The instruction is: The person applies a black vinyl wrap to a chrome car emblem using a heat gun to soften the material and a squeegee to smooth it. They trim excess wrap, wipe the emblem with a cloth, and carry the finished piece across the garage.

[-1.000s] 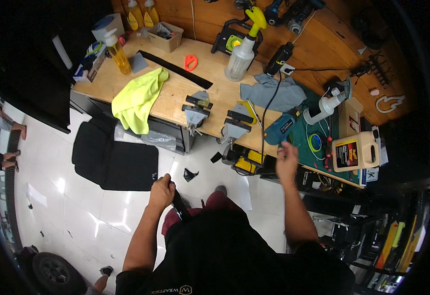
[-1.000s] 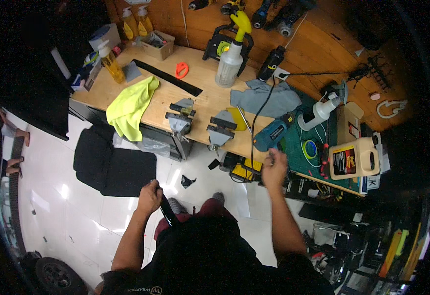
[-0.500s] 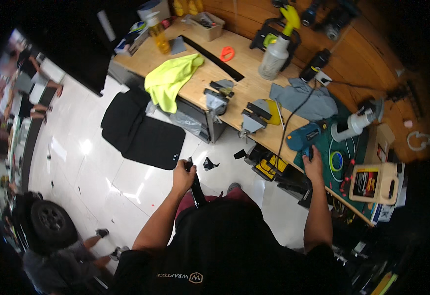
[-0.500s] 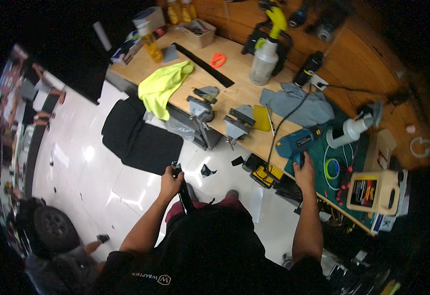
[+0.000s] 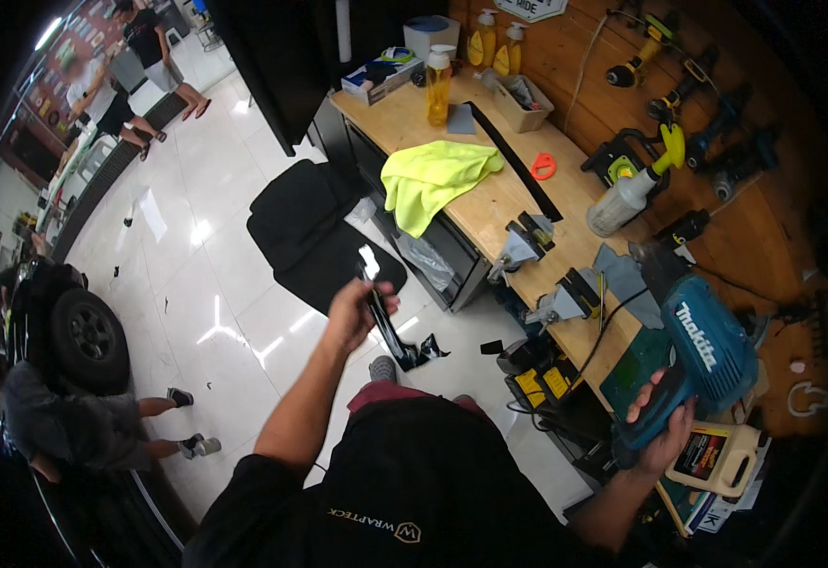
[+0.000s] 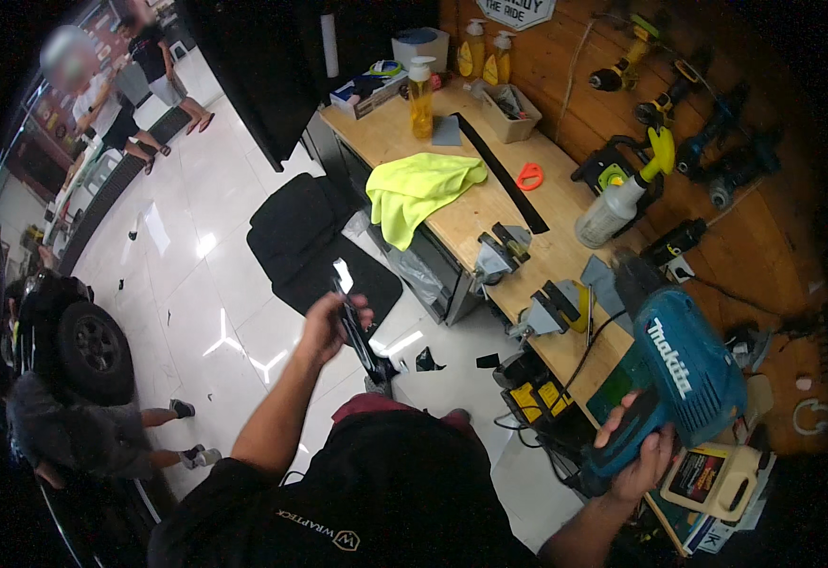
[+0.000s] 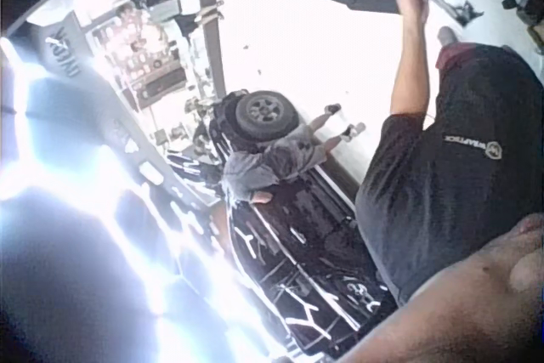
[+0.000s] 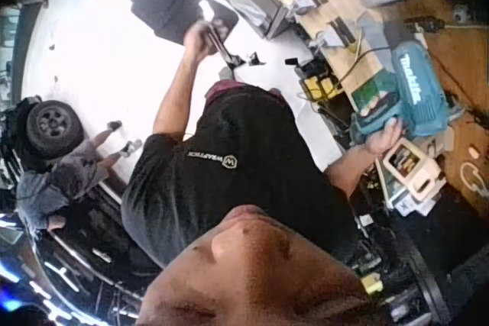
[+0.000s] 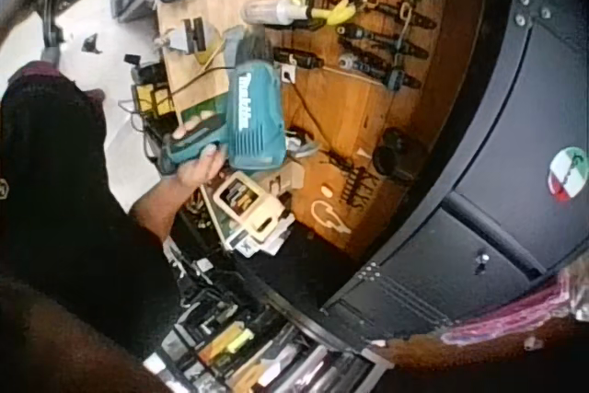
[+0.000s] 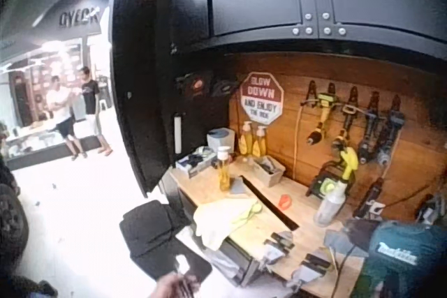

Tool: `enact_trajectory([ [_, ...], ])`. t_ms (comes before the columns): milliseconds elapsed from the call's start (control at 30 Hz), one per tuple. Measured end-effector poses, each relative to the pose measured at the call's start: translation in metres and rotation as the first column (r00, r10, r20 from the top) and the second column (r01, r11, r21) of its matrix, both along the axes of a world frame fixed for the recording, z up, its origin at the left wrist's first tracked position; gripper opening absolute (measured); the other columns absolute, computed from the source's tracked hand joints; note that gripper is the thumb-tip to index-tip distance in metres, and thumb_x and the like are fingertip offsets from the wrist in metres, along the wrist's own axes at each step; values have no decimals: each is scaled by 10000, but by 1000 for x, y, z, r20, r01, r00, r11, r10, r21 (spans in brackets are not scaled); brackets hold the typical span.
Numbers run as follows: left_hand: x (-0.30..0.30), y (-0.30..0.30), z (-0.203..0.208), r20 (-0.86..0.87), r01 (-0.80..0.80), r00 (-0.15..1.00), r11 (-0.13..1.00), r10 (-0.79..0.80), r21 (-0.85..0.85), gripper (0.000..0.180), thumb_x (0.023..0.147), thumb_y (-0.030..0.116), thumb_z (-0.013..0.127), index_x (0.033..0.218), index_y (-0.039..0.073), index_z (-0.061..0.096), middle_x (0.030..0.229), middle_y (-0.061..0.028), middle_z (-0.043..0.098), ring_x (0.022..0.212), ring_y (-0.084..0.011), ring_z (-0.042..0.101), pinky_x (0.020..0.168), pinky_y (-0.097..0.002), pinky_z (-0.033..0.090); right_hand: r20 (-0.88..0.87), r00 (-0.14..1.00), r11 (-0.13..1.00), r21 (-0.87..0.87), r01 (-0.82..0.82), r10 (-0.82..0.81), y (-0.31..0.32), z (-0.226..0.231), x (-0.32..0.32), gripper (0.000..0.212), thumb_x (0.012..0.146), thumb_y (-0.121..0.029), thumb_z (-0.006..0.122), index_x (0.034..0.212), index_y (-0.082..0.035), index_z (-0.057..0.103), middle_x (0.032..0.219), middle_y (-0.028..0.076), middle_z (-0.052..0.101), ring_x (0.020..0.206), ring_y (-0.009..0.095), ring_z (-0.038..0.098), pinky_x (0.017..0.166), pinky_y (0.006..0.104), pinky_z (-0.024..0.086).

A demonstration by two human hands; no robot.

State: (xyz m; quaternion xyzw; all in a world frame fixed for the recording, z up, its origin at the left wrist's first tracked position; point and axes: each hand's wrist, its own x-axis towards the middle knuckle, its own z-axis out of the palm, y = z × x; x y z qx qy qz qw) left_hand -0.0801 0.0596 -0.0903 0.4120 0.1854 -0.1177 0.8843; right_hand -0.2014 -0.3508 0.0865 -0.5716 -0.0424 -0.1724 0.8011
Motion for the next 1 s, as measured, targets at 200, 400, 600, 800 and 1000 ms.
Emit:
enact_trajectory([
  [200,13,33,60,230,-90,968,994,102,-62,349,954,259,456,1237,55,444,1110,-152,599,842,-269,649,764,-379,558,-204,958,925,-280,-256,203,79,12,24,423,797,-196,624,1093,66,473,907,163,544,668,200,573,597,309,517],
  [400,7,32,85,371,-311,905,920,209,239,375,915,183,598,1214,-13,484,1034,-125,620,904,-218,649,806,-338,543,-253,871,845,-239,-478,421,132,-1,35,182,814,-36,641,996,-38,636,935,70,666,818,168,651,723,291,538],
  [600,-11,35,111,515,-419,815,885,267,205,377,918,72,583,1249,-43,446,1105,-107,586,982,-171,610,869,-297,502,-210,861,764,-397,-508,463,184,7,50,229,796,-102,624,1014,-37,593,864,86,619,724,184,607,651,293,525],
  [800,-12,40,115,530,-481,784,856,322,190,417,924,122,588,1272,-40,425,1119,-117,586,971,-169,610,868,-300,506,-235,831,710,-435,-554,505,203,7,59,226,797,-104,624,1010,-36,593,861,85,618,725,182,607,651,292,524],
  [1000,-5,40,114,386,-454,828,890,406,36,378,938,216,583,1205,-17,453,959,-77,628,811,-142,631,754,-273,531,-243,820,688,-451,-569,518,205,8,61,222,798,-106,624,1006,-35,592,859,83,618,726,179,607,652,292,522],
])
